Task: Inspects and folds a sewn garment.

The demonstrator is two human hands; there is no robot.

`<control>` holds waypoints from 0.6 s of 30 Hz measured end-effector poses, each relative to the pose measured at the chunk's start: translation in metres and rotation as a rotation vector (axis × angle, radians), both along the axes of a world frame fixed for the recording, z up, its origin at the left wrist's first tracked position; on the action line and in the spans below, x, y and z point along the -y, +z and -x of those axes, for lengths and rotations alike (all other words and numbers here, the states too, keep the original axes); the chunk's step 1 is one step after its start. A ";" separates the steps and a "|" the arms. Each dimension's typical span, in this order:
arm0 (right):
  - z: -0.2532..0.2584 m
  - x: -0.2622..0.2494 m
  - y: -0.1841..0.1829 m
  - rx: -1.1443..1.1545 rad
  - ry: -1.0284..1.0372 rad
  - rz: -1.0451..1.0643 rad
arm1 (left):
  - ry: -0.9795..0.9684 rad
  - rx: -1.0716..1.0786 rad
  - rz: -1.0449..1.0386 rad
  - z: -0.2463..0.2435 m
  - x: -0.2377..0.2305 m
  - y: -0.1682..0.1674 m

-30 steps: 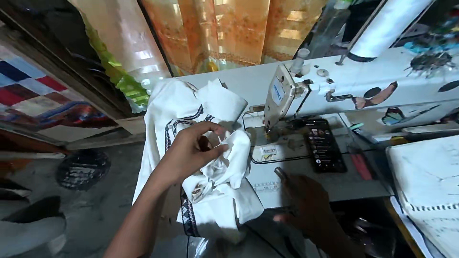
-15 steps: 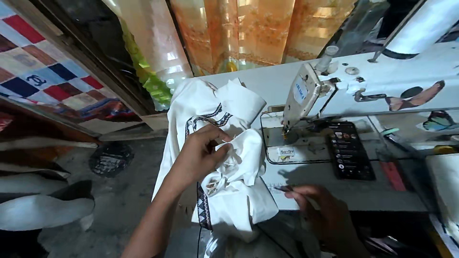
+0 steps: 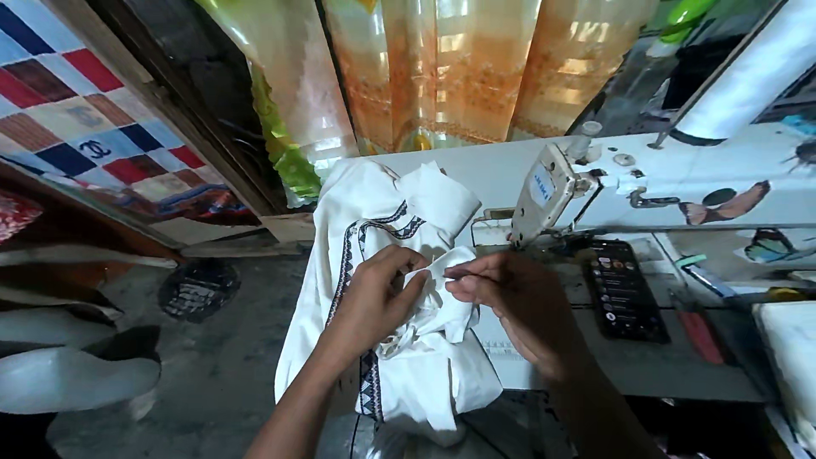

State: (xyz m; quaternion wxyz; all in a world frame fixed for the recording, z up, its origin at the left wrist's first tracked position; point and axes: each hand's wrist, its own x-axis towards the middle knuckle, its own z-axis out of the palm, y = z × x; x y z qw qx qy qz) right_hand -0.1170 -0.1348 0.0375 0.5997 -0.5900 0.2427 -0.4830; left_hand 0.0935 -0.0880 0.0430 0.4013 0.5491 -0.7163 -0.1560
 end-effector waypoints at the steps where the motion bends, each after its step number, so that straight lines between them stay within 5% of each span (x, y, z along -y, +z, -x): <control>1: 0.000 0.002 0.001 -0.009 -0.007 0.033 | -0.006 -0.004 -0.004 0.001 0.000 0.000; 10: -0.008 0.016 -0.009 -0.320 -0.056 0.567 | -0.027 -0.039 0.002 0.006 0.001 0.007; 18: -0.005 0.016 -0.018 -0.386 -0.146 0.613 | -0.050 -0.204 -0.147 0.004 -0.002 0.012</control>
